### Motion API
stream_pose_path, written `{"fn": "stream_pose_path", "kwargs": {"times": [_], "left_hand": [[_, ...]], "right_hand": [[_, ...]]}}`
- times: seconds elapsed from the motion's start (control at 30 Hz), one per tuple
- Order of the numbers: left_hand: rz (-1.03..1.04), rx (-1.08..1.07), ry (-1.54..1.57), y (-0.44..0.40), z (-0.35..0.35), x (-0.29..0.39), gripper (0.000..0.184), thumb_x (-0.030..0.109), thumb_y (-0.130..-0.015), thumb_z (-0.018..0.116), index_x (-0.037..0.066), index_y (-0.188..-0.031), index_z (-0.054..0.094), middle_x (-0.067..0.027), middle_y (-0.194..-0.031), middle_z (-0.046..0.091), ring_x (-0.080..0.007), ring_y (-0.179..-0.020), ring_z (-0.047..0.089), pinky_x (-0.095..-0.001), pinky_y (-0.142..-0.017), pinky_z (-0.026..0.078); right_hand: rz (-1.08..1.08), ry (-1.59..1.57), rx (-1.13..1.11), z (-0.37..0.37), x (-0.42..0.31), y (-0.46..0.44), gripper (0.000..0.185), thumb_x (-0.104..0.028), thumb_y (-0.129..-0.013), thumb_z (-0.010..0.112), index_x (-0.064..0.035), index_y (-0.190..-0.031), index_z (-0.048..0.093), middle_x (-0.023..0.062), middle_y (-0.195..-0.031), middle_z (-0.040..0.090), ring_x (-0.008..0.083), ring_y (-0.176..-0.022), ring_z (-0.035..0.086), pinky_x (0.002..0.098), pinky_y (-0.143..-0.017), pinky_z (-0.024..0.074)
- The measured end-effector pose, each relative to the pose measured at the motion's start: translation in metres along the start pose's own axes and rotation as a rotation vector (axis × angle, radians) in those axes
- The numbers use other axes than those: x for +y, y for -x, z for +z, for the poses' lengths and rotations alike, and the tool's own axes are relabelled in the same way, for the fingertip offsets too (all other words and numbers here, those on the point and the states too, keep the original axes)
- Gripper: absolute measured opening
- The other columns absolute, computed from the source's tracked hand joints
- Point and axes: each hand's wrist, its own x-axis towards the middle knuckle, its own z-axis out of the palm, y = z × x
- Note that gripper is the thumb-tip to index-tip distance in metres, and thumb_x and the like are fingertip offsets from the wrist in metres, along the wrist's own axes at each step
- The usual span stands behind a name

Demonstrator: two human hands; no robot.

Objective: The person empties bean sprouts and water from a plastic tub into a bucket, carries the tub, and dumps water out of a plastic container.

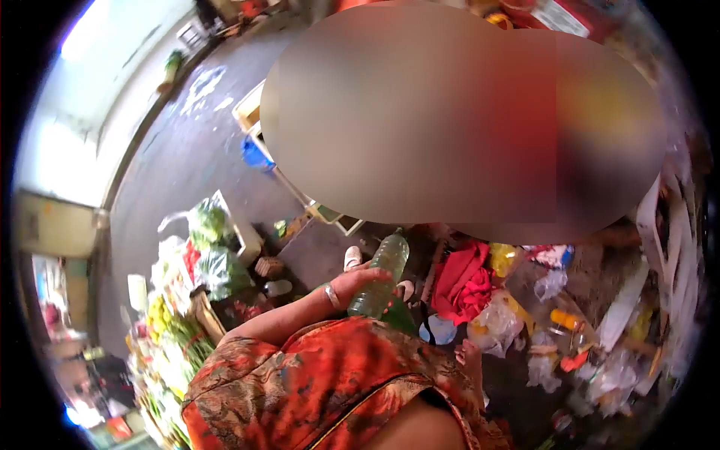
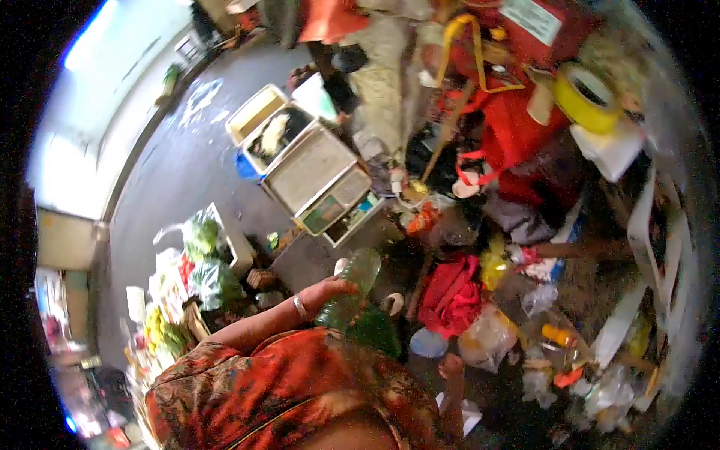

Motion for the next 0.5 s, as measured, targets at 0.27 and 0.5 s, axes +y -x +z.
{"fn": "stream_pose_path", "kwargs": {"times": [0.27, 0.5], "left_hand": [[0.161, 0.078, 0.063, 0.040, -0.024, 0.007, 0.031, 0.016, -0.082, 0.057, 0.005, -0.108, 0.046, -0.0132, -0.087, 0.059, -0.0263, -0.068, 0.060, -0.0425, -0.058, 0.053], [0.232, 0.041, 0.128, 0.069, -0.058, 0.018, 0.039, 0.019, -0.077, 0.060, 0.009, -0.111, 0.042, -0.0095, -0.083, 0.056, -0.0225, -0.066, 0.059, -0.0358, -0.057, 0.051]], "right_hand": [[-0.103, 0.259, -0.072, 0.083, -0.075, -0.029, 0.035, -0.014, -0.086, 0.053, -0.0005, -0.117, 0.045, 0.0143, -0.096, 0.058, 0.0189, -0.076, 0.058, 0.0280, -0.063, 0.0448], [-0.046, 0.440, -0.178, 0.141, -0.066, -0.026, 0.036, -0.015, -0.085, 0.054, -0.0001, -0.116, 0.045, 0.0150, -0.100, 0.057, 0.0197, -0.079, 0.058, 0.0288, -0.067, 0.0459]]}}
